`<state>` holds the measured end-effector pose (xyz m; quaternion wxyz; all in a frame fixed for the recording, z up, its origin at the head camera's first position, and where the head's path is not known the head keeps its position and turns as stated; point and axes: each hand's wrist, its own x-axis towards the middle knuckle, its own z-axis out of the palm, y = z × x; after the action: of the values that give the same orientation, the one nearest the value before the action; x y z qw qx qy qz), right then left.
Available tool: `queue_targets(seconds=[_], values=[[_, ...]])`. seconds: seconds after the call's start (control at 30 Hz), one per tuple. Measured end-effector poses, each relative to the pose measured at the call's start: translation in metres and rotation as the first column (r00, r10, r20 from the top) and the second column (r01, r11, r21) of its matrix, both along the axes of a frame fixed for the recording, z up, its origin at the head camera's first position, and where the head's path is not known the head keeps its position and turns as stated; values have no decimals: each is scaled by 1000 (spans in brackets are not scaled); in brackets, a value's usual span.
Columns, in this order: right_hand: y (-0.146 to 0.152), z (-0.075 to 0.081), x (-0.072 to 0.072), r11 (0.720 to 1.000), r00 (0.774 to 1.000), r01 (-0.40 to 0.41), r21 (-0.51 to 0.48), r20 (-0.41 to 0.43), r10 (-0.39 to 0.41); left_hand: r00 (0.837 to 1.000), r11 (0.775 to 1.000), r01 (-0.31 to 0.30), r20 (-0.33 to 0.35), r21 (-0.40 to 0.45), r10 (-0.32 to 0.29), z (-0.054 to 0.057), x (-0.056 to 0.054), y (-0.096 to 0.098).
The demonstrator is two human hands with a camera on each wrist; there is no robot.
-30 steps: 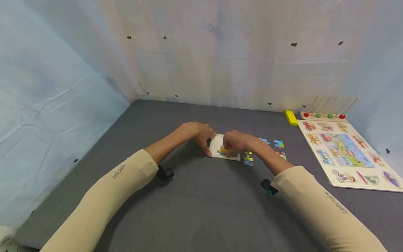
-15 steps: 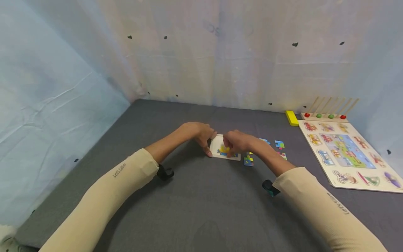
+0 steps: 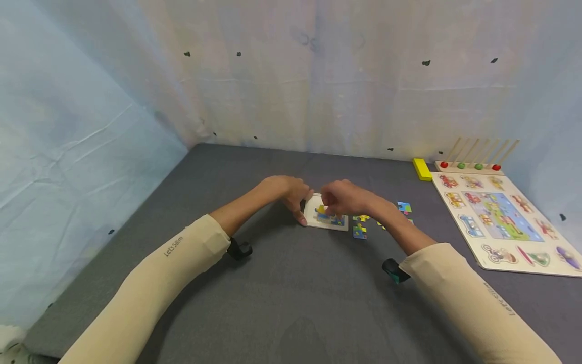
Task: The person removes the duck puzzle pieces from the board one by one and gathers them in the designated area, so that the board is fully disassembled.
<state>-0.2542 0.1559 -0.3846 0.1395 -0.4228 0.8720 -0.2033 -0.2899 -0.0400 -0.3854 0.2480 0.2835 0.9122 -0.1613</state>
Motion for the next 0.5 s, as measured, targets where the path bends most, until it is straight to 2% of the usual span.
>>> queue_targets(seconds=[0.17, 0.33, 0.5], values=[[21, 12, 5, 998, 998, 56, -32, 18, -56, 1000, 1000, 18, 15, -23, -17, 1, 0, 2], [53, 18, 9, 998, 997, 65, 19, 44, -65, 999, 999, 26, 23, -47, -25, 4, -1, 2], [83, 15, 12, 991, 982, 80, 108, 163, -97, 999, 998, 18, 40, -59, -16, 6, -1, 2]])
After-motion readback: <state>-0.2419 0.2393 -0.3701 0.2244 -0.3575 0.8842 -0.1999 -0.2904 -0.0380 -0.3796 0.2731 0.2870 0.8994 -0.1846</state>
